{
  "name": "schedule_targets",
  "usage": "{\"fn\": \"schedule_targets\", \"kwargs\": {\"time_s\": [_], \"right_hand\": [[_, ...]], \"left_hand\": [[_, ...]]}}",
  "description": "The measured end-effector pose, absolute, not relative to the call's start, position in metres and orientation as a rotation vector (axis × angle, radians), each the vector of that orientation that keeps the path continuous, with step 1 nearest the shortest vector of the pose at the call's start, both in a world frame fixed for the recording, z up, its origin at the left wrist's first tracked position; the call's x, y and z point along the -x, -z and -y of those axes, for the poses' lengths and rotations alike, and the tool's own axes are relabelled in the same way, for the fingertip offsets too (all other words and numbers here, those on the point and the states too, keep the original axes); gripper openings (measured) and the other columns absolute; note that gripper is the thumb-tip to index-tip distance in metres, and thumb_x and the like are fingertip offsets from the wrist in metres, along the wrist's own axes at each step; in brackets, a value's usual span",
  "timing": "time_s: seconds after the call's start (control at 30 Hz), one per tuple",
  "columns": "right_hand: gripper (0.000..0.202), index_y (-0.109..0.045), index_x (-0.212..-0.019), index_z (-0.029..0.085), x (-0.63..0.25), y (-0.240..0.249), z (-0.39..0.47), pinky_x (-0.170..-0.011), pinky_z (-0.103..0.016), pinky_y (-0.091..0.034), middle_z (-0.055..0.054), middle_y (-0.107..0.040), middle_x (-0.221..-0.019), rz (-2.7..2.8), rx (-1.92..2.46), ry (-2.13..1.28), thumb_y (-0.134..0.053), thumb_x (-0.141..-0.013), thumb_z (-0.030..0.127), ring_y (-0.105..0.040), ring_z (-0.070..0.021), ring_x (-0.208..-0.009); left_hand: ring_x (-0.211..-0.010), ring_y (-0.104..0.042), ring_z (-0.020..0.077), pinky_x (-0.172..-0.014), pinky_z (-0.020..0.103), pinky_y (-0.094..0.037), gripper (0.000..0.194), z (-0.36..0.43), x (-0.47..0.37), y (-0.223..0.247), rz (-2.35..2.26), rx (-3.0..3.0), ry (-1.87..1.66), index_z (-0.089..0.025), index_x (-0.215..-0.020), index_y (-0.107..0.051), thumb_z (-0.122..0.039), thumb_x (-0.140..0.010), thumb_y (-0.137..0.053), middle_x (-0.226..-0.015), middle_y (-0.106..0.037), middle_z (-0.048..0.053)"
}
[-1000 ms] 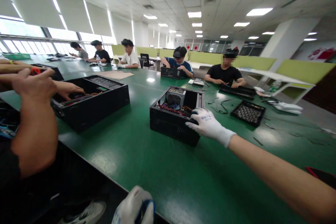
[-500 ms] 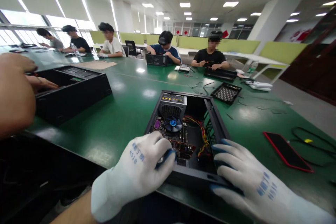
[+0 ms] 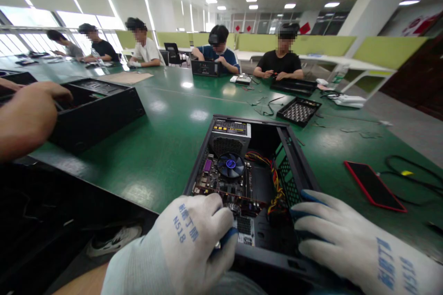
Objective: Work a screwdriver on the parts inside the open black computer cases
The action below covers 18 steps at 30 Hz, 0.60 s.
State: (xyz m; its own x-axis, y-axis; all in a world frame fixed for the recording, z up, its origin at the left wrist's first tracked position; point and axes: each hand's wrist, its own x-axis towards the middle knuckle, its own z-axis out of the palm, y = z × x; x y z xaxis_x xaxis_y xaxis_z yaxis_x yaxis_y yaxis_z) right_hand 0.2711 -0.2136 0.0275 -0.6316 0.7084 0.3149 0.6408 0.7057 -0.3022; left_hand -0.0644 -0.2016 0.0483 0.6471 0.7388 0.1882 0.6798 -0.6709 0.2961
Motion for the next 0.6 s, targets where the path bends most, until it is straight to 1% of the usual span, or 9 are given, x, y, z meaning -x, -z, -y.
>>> {"fn": "schedule_targets", "kwargs": {"time_s": [0.07,0.1,0.17,0.23,0.33,0.4,0.47,0.53,0.6], "right_hand": [[0.039,-0.079,-0.114,0.038,-0.262,-0.049,0.192,-0.117,-0.054,-0.047,-0.006,-0.078,-0.122,2.783,0.96,-0.248,-0.078,-0.085,0.064,-0.07,-0.0323,-0.121],[0.036,-0.078,-0.116,0.038,-0.255,-0.058,0.179,-0.112,-0.052,-0.051,-0.006,-0.077,-0.123,2.824,0.998,-0.217,-0.074,-0.09,0.061,-0.069,-0.0312,-0.12],[0.038,-0.077,-0.113,0.031,-0.238,-0.067,0.15,-0.096,-0.05,-0.056,-0.01,-0.077,-0.117,2.818,1.079,-0.06,-0.065,-0.096,0.062,-0.071,-0.0317,-0.108],[0.043,-0.077,-0.105,0.023,-0.218,-0.064,0.123,-0.086,-0.049,-0.056,-0.013,-0.076,-0.106,2.867,1.123,0.119,-0.063,-0.098,0.063,-0.071,-0.0328,-0.096],[0.042,-0.076,-0.108,0.017,-0.188,-0.049,0.092,-0.084,-0.046,-0.053,-0.015,-0.075,-0.103,3.025,1.12,0.262,-0.068,-0.097,0.056,-0.071,-0.0337,-0.095],[0.042,-0.076,-0.113,0.015,-0.17,-0.04,0.08,-0.085,-0.044,-0.053,-0.016,-0.077,-0.106,3.139,1.119,0.278,-0.071,-0.096,0.053,-0.073,-0.0343,-0.098],[0.042,-0.078,-0.111,0.014,-0.154,-0.033,0.073,-0.084,-0.043,-0.053,-0.017,-0.078,-0.105,3.228,1.13,0.272,-0.074,-0.094,0.052,-0.074,-0.0345,-0.098],[0.033,-0.081,-0.103,0.014,-0.141,-0.029,0.07,-0.081,-0.041,-0.053,-0.017,-0.08,-0.102,3.273,1.143,0.274,-0.078,-0.091,0.045,-0.075,-0.0338,-0.095],[0.016,-0.081,-0.096,0.014,-0.133,-0.026,0.069,-0.08,-0.04,-0.052,-0.017,-0.081,-0.099,3.301,1.136,0.281,-0.074,-0.093,0.028,-0.076,-0.0314,-0.091]], "left_hand": [[-0.069,-0.057,0.0185,-0.06,0.034,-0.04,0.016,0.202,0.065,-0.048,-1.164,-2.657,-0.435,-0.024,-0.085,-0.053,-0.026,-0.1,-0.051,-0.086,-0.061,0.002],[-0.069,-0.056,0.0183,-0.06,0.034,-0.039,0.015,0.202,0.066,-0.048,-1.163,-2.657,-0.439,-0.024,-0.085,-0.052,-0.026,-0.1,-0.051,-0.086,-0.061,0.002],[-0.069,-0.055,0.0181,-0.06,0.034,-0.037,0.015,0.202,0.066,-0.047,-1.157,-2.666,-0.46,-0.025,-0.086,-0.051,-0.025,-0.1,-0.052,-0.086,-0.06,0.0],[-0.069,-0.053,0.018,-0.06,0.034,-0.036,0.015,0.202,0.067,-0.046,-1.155,-2.678,-0.473,-0.025,-0.085,-0.05,-0.025,-0.1,-0.052,-0.086,-0.06,-0.001],[-0.068,-0.052,0.0178,-0.059,0.035,-0.035,0.016,0.201,0.067,-0.045,-1.165,-2.684,-0.467,-0.025,-0.084,-0.049,-0.026,-0.1,-0.053,-0.085,-0.059,-0.001],[-0.067,-0.051,0.0174,-0.058,0.035,-0.034,0.017,0.201,0.066,-0.045,-1.178,-2.686,-0.468,-0.025,-0.084,-0.049,-0.026,-0.1,-0.054,-0.085,-0.059,-0.001],[-0.066,-0.05,0.0171,-0.058,0.035,-0.033,0.017,0.201,0.066,-0.045,-1.183,-2.685,-0.47,-0.025,-0.083,-0.049,-0.026,-0.099,-0.054,-0.084,-0.058,-0.001],[-0.065,-0.05,0.0171,-0.058,0.035,-0.033,0.018,0.201,0.066,-0.045,-1.188,-2.68,-0.475,-0.025,-0.082,-0.049,-0.026,-0.099,-0.054,-0.083,-0.058,-0.001],[-0.065,-0.05,0.0173,-0.058,0.035,-0.034,0.018,0.202,0.066,-0.045,-1.189,-2.671,-0.468,-0.025,-0.082,-0.05,-0.027,-0.1,-0.054,-0.083,-0.058,-0.001]]}}
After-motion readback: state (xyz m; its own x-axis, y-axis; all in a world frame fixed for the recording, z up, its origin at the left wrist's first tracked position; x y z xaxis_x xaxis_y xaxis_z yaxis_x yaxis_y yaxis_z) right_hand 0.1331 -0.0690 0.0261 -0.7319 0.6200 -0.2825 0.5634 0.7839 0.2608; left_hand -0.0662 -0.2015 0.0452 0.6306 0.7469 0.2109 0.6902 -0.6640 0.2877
